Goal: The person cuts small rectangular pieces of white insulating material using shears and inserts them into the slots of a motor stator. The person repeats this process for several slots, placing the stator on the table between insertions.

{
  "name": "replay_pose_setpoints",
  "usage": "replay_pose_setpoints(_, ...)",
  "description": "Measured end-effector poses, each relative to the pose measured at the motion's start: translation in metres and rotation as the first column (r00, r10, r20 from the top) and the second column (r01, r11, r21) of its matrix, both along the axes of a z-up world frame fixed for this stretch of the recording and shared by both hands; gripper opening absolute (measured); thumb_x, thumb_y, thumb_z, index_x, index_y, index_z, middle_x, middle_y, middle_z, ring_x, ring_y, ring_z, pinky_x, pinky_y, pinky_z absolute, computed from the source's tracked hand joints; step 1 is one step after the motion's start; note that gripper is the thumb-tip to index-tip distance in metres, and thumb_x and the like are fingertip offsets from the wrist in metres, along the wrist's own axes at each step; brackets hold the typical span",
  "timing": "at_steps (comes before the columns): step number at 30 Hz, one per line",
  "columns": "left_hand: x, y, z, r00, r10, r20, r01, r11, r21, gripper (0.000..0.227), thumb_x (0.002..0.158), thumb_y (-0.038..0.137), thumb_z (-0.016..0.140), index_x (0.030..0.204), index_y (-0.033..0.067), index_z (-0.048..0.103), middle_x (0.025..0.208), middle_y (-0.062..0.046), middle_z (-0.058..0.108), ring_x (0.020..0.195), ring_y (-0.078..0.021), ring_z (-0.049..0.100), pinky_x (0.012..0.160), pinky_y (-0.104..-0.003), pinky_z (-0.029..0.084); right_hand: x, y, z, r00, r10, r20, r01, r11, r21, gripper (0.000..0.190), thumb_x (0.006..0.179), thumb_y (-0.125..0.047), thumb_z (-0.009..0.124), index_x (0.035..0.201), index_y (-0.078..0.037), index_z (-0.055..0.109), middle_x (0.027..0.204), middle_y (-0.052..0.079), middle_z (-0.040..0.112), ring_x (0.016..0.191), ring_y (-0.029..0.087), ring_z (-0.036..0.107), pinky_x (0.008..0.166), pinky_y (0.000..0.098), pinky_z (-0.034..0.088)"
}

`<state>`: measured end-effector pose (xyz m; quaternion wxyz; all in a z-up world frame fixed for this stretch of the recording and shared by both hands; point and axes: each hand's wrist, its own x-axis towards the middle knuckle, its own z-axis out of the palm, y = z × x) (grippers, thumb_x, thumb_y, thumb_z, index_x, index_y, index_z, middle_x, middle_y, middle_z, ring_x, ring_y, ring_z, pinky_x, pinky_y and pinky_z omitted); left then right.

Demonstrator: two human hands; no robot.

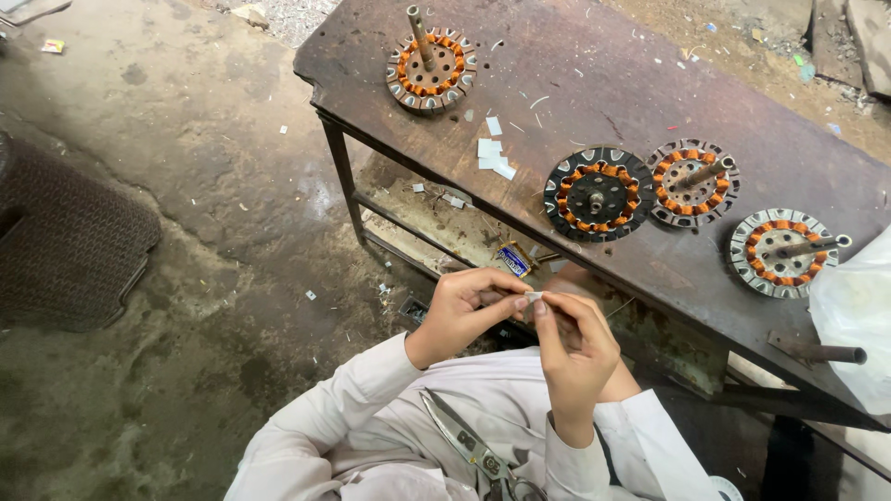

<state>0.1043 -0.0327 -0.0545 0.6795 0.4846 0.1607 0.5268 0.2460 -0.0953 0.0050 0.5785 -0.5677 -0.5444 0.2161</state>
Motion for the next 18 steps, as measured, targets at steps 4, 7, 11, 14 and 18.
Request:
replay_pose_setpoints(4, 0.008, -0.001, -0.001, 0.999, 0.037, -0.032, -0.036, 0.999, 0.024, 0.018, 0.099, 0.000, 0.068, 0.116, -0.0080, 0.069, 0.110, -0.012, 0.071, 0.096, -0.0140, 0.072, 0.086, -0.028, 0.062, 0.009, 0.001, -0.005, 0.997, 0.066, -0.037, -0.064, 0.997, 0.033, 0.016, 0.093, 0.009, 0.070, 0.109, 0.008, 0.068, 0.110, 0.009, 0.066, 0.098, 0.011, 0.068, 0.086, 0.0225, 0.056)
replay_pose_setpoints(7, 0.014, -0.001, -0.003, 0.998, 0.054, -0.030, -0.053, 0.998, 0.018, 0.017, 0.100, -0.001, 0.067, 0.115, -0.0082, 0.069, 0.108, -0.012, 0.071, 0.094, -0.0133, 0.071, 0.084, -0.027, 0.062, 0.015, 0.003, -0.012, 0.993, 0.054, -0.101, -0.057, 0.998, -0.027, 0.017, 0.092, 0.009, 0.070, 0.109, 0.008, 0.069, 0.106, 0.008, 0.068, 0.093, 0.011, 0.069, 0.081, 0.0221, 0.056)
replay_pose_setpoints(11, 0.021, -0.005, -0.006, 0.999, 0.028, -0.023, -0.028, 1.000, 0.003, 0.013, 0.100, -0.002, 0.067, 0.112, -0.0089, 0.068, 0.107, -0.012, 0.072, 0.090, -0.0124, 0.070, 0.080, -0.026, 0.060, 0.024, -0.002, -0.021, 0.970, 0.051, -0.239, -0.070, 0.995, -0.074, 0.016, 0.093, 0.010, 0.069, 0.108, 0.008, 0.069, 0.098, 0.006, 0.068, 0.084, 0.010, 0.068, 0.075, 0.0215, 0.055)
replay_pose_setpoints(14, 0.028, -0.010, -0.005, 0.999, -0.020, -0.039, 0.019, 1.000, -0.006, 0.014, 0.101, -0.002, 0.066, 0.112, -0.0095, 0.068, 0.106, -0.011, 0.070, 0.089, -0.0116, 0.070, 0.078, -0.025, 0.059, 0.033, -0.006, -0.027, 0.949, 0.042, -0.311, -0.060, 0.997, -0.046, 0.013, 0.092, 0.010, 0.068, 0.105, 0.007, 0.068, 0.092, 0.006, 0.068, 0.075, 0.007, 0.063, 0.068, 0.0199, 0.051)
replay_pose_setpoints(18, 0.038, -0.017, 0.000, 0.995, -0.062, -0.081, 0.059, 0.997, -0.040, 0.012, 0.100, 0.000, 0.066, 0.109, -0.0086, 0.067, 0.101, -0.009, 0.072, 0.085, -0.0102, 0.069, 0.075, -0.025, 0.059, 0.044, -0.009, -0.032, 0.953, 0.019, -0.302, -0.040, 0.997, -0.063, 0.009, 0.094, 0.009, 0.065, 0.103, 0.005, 0.067, 0.089, 0.004, 0.066, 0.075, 0.004, 0.058, 0.065, 0.0176, 0.043)
